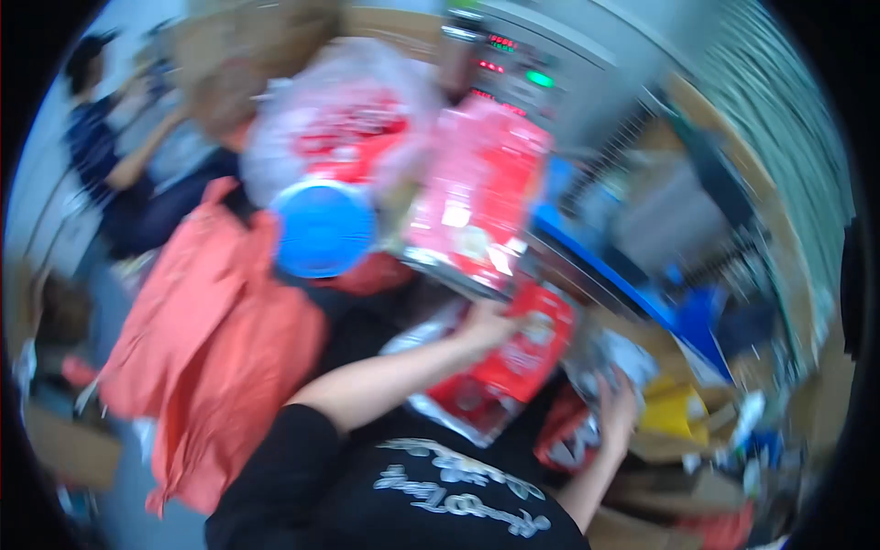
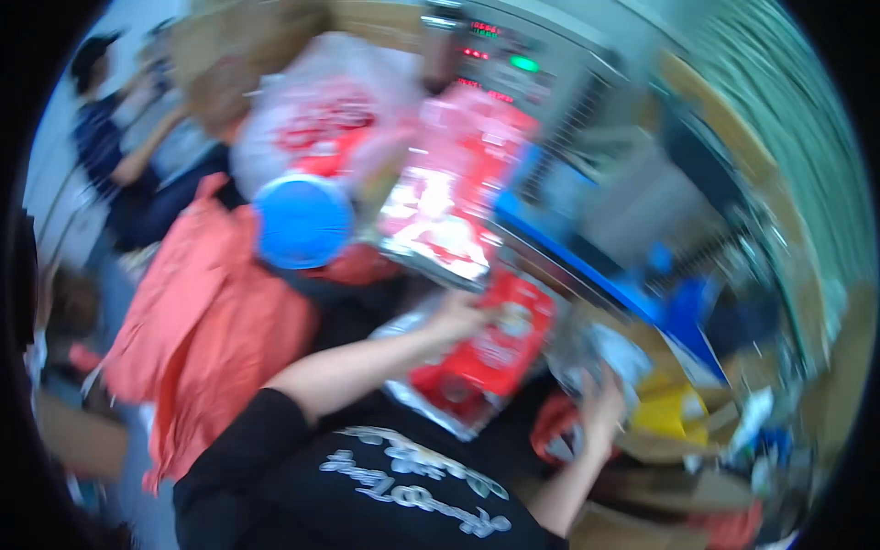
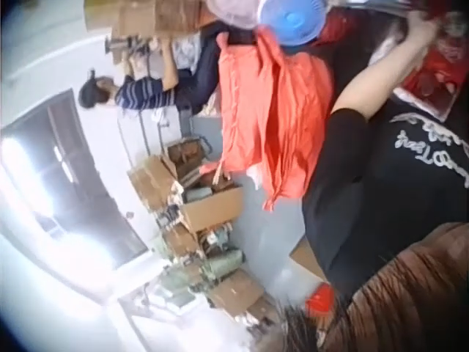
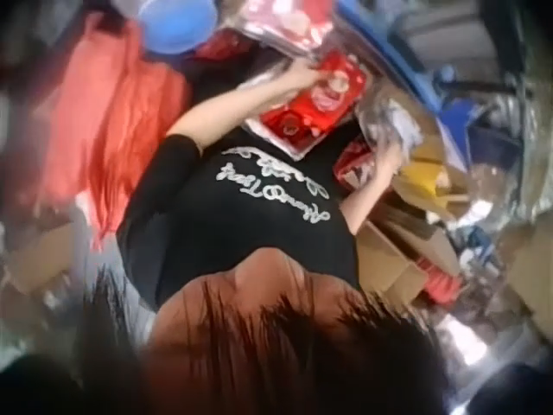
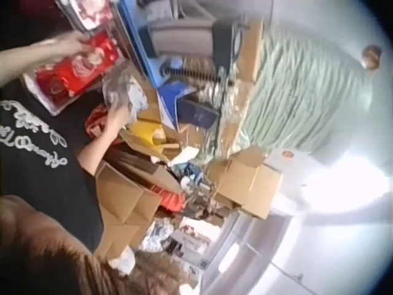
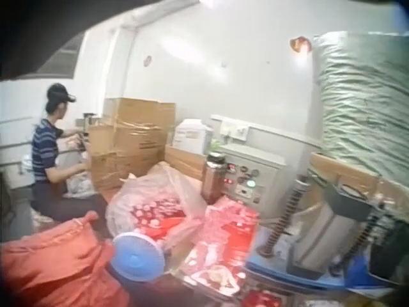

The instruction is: The person inserts white plastic spouts into red pouches and uses a heat press to seal them together. They place each finished pouch into a plastic bag inside a bin, repeating the process until the bag is full and then tying it closed.

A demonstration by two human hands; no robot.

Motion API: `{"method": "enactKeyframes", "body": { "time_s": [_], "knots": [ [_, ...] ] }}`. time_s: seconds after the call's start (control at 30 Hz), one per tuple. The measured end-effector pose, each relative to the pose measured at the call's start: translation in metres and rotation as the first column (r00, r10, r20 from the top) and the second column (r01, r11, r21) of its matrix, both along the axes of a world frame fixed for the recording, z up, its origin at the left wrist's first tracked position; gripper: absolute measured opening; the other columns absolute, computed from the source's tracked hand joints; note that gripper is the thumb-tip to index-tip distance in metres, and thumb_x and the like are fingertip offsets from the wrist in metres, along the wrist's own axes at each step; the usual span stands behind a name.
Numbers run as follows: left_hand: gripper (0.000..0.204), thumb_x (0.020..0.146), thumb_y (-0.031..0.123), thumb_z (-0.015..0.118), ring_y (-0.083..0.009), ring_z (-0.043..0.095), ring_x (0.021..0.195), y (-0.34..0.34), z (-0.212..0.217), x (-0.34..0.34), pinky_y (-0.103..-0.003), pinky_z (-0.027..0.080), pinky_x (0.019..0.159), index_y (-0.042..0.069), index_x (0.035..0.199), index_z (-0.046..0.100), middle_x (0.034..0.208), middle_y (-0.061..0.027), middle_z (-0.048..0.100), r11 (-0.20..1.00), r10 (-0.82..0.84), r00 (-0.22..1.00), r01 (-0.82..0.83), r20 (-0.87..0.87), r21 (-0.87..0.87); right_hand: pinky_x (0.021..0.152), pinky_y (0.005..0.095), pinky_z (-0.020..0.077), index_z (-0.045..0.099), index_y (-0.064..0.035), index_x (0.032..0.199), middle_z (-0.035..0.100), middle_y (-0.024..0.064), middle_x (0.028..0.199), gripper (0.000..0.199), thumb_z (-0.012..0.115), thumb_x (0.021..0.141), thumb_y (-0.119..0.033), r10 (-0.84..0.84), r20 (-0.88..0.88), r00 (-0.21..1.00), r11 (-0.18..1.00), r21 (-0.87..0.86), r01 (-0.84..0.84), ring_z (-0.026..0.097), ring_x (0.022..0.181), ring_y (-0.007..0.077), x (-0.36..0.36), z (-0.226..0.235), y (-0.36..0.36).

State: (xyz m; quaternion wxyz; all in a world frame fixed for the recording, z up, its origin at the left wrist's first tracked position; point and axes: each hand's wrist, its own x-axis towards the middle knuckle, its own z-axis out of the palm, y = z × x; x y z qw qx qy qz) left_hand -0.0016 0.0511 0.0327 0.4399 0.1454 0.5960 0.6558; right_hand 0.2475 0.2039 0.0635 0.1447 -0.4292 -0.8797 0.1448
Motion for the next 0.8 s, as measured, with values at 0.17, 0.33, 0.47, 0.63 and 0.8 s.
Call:
{"method": "enactKeyframes", "body": {
  "time_s": [0.17, 0.33, 0.47, 0.63, 0.8],
  "knots": [
    [0.023, 0.076, 0.018, 0.079, -0.0165, 0.066, 0.079, 0.035, -0.028, 0.016, -0.035, 0.053, 0.069, 0.002, 0.091, 0.071, 0.083, -0.0078, 0.07, 0.984, 0.054, 0.994, -0.036, -0.099, 0.172, 0.096, 0.04, 0.0455, 0.063, 0.0013, 0.115, 0.064, 0.0189, 0.113, 0.026, 0.059, 0.093, -0.013, 0.269, -0.057, 0.962, 0.963, 0.027, -0.267, 0.059, 0.109, 0.0329, 0.034, -0.063, 0.036],
    [0.037, 0.08, 0.028, 0.073, -0.0295, 0.065, 0.091, 0.013, -0.001, -0.022, -0.041, 0.05, 0.076, 0.004, 0.108, 0.066, 0.099, -0.0177, 0.066, 0.988, -0.072, 0.714, -0.046, -0.696, -0.15, 0.099, 0.0357, 0.0455, 0.062, 0.0018, 0.122, 0.062, 0.0195, 0.122, 0.028, 0.057, 0.096, -0.005, 0.448, -0.254, 0.857, 0.827, -0.246, -0.505, 0.057, 0.113, 0.0277, 0.021, -0.033, 0.021],
    [0.055, 0.075, 0.031, 0.076, -0.0282, 0.049, 0.127, -0.026, -0.029, -0.057, -0.046, 0.036, 0.106, 0.009, 0.123, 0.059, 0.143, -0.0144, 0.047, 0.97, 0.058, 0.204, -0.242, -0.977, 0.007, 0.092, 0.0368, 0.0482, 0.063, 0.0025, 0.119, 0.067, 0.0181, 0.114, 0.041, 0.06, 0.098, -0.033, 0.27, -0.327, 0.906, 0.937, -0.127, -0.325, 0.061, 0.105, 0.0295, 0.023, -0.043, 0.028],
    [0.016, 0.079, 0.016, 0.069, -0.0276, 0.055, 0.12, -0.058, -0.042, -0.055, -0.051, 0.032, 0.11, 0.014, 0.095, 0.07, 0.112, -0.0056, 0.067, 0.958, 0.214, 0.146, -0.227, -0.966, 0.178, 0.075, 0.0342, 0.051, 0.064, 0.0024, 0.098, 0.065, 0.0122, 0.091, 0.015, 0.062, 0.092, -0.012, 0.179, -0.545, 0.819, 0.947, -0.131, -0.294, 0.06, 0.082, 0.0228, 0.002, -0.037, 0.015],
    [0.017, 0.074, 0.008, 0.065, -0.0328, 0.064, 0.096, -0.06, -0.011, -0.017, -0.045, 0.049, 0.081, 0.009, 0.09, 0.071, 0.092, -0.0112, 0.069, 0.98, 0.178, 0.505, -0.166, -0.844, 0.107, 0.099, 0.0371, 0.0478, 0.061, 0.0031, 0.121, 0.06, 0.0193, 0.122, 0.025, 0.056, 0.098, -0.007, -0.174, -0.633, 0.754, 0.799, -0.539, -0.267, 0.057, 0.112, 0.0293, -0.023, -0.014, 0.001]
  ]
}}
